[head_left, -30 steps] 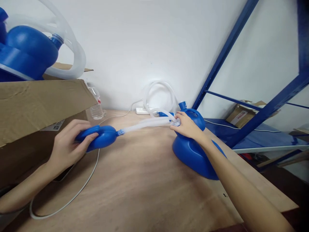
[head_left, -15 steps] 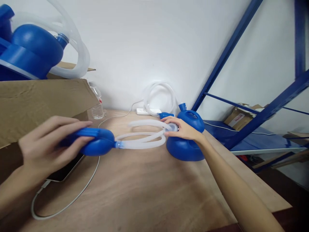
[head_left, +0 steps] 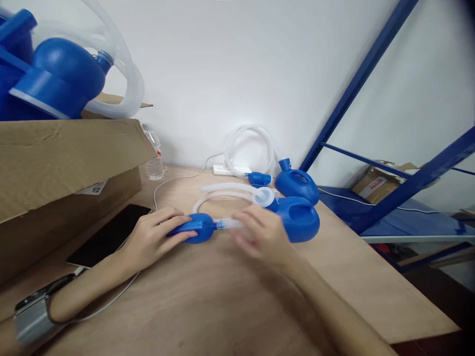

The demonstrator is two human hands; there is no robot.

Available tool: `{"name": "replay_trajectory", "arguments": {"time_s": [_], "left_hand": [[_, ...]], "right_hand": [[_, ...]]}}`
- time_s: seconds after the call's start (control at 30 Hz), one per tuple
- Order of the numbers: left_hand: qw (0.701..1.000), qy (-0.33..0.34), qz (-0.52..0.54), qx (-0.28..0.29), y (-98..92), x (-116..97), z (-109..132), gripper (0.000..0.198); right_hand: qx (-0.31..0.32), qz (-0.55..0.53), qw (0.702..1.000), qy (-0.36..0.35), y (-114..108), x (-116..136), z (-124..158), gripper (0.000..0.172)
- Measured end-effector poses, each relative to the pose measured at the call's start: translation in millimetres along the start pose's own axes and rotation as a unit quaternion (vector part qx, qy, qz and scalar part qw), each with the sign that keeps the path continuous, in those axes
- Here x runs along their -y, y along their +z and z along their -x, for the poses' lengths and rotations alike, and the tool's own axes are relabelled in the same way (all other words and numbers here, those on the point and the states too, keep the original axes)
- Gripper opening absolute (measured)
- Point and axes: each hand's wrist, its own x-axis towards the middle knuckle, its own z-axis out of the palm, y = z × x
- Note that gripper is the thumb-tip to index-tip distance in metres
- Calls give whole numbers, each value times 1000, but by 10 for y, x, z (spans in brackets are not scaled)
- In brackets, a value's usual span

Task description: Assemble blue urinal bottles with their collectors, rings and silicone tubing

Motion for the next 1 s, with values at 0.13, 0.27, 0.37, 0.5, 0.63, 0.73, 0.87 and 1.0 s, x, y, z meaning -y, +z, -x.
{"name": "replay_trajectory", "arguments": {"time_s": [0.13,0.27,0.37,0.5,0.63,0.73,0.87,1.0], "left_hand": [[1000,-5,-12,18,54,-80,37,20],[999,-6,-18,29,80,-113,116,22],[997,-43,-11,59,90,-55,214,39],[980,-115,3,164,79,105,340,75],[952,-176,25,247,83,239,420,84],[942,-212,38,257,99,284,437,83],[945,-218,75,231,97,264,407,76],[959,-197,73,190,65,165,369,60]], "right_hand": [[106,42,993,-25,374,164,59,41],[124,4,992,-1,571,-4,208,35],[115,-34,992,28,583,-58,316,34],[132,-116,980,97,565,-45,376,28],[111,-229,951,174,621,-47,397,23],[97,-272,934,209,658,-52,403,24],[130,-307,914,232,596,-60,380,36],[191,-337,897,213,440,-81,338,30]]}}
